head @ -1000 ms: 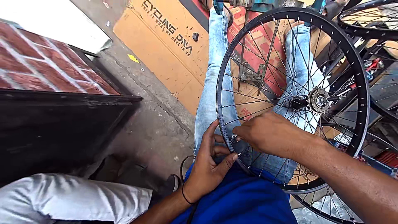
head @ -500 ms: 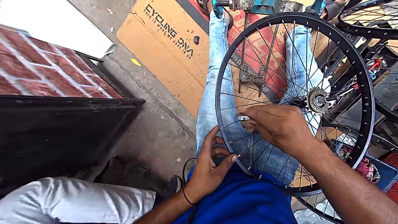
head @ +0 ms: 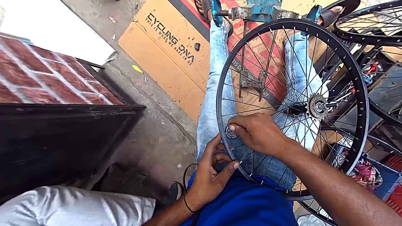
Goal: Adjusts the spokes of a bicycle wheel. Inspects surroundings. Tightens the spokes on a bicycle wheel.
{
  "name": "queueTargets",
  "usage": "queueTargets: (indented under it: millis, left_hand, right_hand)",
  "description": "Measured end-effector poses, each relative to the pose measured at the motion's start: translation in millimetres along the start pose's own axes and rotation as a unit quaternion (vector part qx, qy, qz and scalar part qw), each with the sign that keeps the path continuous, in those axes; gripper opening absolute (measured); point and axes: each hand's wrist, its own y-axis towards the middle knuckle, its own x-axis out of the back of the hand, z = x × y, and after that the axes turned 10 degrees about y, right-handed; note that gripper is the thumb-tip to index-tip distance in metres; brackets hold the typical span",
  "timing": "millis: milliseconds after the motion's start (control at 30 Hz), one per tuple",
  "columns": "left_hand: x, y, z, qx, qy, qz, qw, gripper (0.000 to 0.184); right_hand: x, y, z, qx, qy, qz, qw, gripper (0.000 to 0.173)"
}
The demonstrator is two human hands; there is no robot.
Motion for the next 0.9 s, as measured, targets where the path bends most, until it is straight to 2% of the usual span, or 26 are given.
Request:
queueTargets:
  millis: [67,233,300,367,400,500,567,633,700,733,800,900]
  left_hand:
    - [-0.5,-0.5,-0.2,-0.003,-0.004,-0.001,1.0,0.087]
    - [0.6,-0.9,2.2,0.011,-0.007,0.0,1.0,0.086]
    - [0.0,-1.0,3.6,0.012,-0.009,0.002,1.0,0.086]
    - [-1.1,0.4,3.2,0.011,-0.011,0.002,1.0,0.087]
    - [-1.1,0.0,2.6,0.009,-0.009,0.001,1.0,0.087]
    - [0.4,0.1,2.9,0.004,-0.005,0.003,1.0,0.087]
    - [-0.7,-0.3,2.5,0.01,-0.006,0.003,1.0,0.088]
    - [-0.5,0.1,0.5,0.014,-0.012,-0.002,1.0,0.088]
    - [-1.5,-0.1,-2.1,0.015,-0.006,-0.011,1.0,0.086]
    - [-2.9,-0.9,-3.2,0.015,-0.004,-0.013,1.0,0.085]
    - [-4.9,-1.0,-4.5,0.018,-0.004,-0.017,1.0,0.084]
    - [-4.5,-1.7,-2.3,0.022,0.002,-0.019,1.0,0.084]
  right_hand:
    - [0.9,0.7,4.2,-0.026,0.02,0.016,0.999,0.029]
    - [2.4,-14.7,-8.9,0.052,0.16,-0.01,0.986,0.022]
    - [-4.1,-13.0,-11.0,0.026,0.171,-0.041,0.984,0.022]
    - [-7.7,-8.1,-6.0,-0.028,0.103,-0.049,0.993,0.039]
    - [-10.6,-6.0,-2.6,-0.044,0.055,-0.05,0.996,0.039]
    - [-16.5,3.1,11.5,-0.077,-0.109,-0.013,0.991,0.016]
    - [-13.3,7.3,17.0,-0.089,-0.144,0.047,0.984,0.013]
    - [-8.5,2.5,10.6,-0.056,-0.087,0.039,0.994,0.014]
    - [0.1,-7.8,5.6,-0.024,0.025,0.019,0.999,0.03]
    - [4.2,-13.2,2.4,-0.009,0.09,0.017,0.996,0.031]
    - [9.6,-18.8,-6.8,0.031,0.171,0.026,0.984,0.02]
    - [0.6,-15.4,-14.2,0.054,0.178,-0.03,0.982,0.016]
